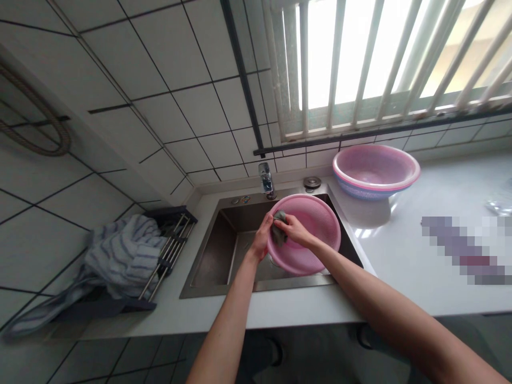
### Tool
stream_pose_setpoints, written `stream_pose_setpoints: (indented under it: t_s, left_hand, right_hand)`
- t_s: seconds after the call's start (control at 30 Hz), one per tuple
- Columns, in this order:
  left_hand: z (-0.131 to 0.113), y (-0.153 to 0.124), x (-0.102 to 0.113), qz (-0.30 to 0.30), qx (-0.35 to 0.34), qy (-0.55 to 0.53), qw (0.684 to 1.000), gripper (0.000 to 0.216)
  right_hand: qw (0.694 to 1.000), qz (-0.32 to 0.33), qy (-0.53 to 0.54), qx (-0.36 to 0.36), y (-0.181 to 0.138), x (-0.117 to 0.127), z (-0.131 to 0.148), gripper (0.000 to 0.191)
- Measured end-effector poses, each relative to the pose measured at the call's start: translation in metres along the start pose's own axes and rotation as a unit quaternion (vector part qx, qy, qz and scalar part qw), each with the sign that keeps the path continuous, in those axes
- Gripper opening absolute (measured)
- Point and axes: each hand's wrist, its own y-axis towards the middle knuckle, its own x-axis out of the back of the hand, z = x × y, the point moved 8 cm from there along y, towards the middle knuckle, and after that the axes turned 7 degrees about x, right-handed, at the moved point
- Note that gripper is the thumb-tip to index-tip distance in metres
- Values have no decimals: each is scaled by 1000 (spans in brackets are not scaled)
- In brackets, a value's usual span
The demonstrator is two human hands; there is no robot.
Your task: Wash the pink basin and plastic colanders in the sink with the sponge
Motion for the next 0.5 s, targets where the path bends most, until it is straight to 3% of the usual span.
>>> stream_pose_setpoints:
  t_s: [0.13,0.2,0.33,0.5]
  left_hand:
    - [-2,0,10,-28,2,14,1000,47]
    - [-3,-1,9,-24,-4,11,1000,47]
    - [-2,-2,-3,3,-9,-1,1000,43]
    - [-5,-1,5,-26,-17,11,999,43]
  right_hand:
    - [990,138,-31,-18,-7,-26,-6,38]
    - [993,110,-37,-14,-5,-22,-7,38]
    - [999,-28,-21,1,1,1,-3,38]
    - [994,83,-65,-5,-5,-19,-3,36]
